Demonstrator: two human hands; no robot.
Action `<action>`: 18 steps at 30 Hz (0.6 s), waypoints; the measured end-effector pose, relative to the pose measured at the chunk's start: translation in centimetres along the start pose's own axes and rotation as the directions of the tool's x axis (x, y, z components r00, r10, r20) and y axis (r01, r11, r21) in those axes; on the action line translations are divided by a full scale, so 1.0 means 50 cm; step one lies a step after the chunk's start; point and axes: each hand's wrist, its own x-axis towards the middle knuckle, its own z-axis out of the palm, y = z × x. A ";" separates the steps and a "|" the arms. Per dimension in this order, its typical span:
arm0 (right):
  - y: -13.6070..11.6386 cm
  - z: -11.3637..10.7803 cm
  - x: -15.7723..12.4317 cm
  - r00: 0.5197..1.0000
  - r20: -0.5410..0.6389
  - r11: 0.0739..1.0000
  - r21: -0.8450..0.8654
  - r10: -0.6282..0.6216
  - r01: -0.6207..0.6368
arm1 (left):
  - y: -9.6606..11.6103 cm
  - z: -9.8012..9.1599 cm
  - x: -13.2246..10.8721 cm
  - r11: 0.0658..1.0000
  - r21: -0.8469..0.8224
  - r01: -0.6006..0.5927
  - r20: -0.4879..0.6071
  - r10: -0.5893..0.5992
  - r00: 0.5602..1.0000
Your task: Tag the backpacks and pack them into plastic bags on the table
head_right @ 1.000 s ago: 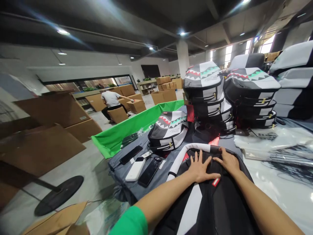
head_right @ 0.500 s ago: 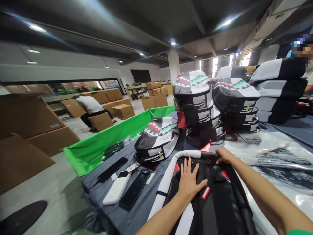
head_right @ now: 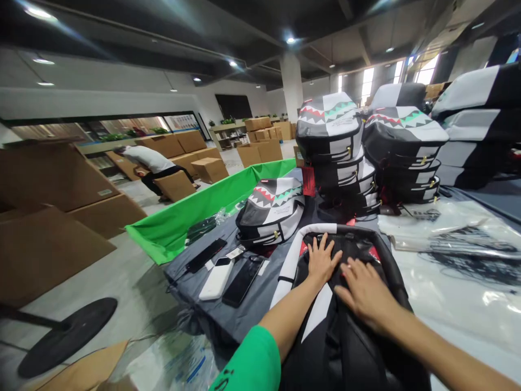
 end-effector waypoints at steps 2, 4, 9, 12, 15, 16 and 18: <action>-0.041 0.023 -0.038 0.999 -0.033 1.000 -0.001 -0.029 0.029 | 0.008 -0.016 0.005 0.999 -0.046 -0.016 -0.033 0.015 0.999; -0.048 0.041 -0.043 0.999 -0.037 1.000 -0.022 0.012 -0.012 | 0.019 -0.045 0.001 0.993 -0.089 -0.077 -0.009 0.076 0.997; -0.022 0.062 0.006 0.992 -0.079 0.996 0.002 0.093 -0.094 | 0.053 -0.130 -0.106 0.857 -0.239 -0.456 0.330 0.513 0.792; -0.032 0.067 0.023 0.989 -0.103 0.994 0.028 0.105 -0.103 | 0.061 -0.141 -0.203 0.590 -0.270 -0.761 0.440 0.779 0.447; -0.043 0.069 0.035 0.983 -0.132 0.991 0.055 0.125 -0.119 | 0.044 -0.111 -0.253 0.493 -0.087 -0.866 0.434 0.801 0.413; -0.043 0.068 0.039 0.980 -0.148 0.990 0.067 0.135 -0.126 | 0.034 -0.095 -0.258 0.501 -0.054 -0.864 0.446 0.786 0.428; -0.041 0.060 0.045 0.971 -0.187 0.986 0.098 0.151 -0.134 | 0.013 -0.059 -0.259 0.576 -0.046 -0.816 0.461 0.737 0.494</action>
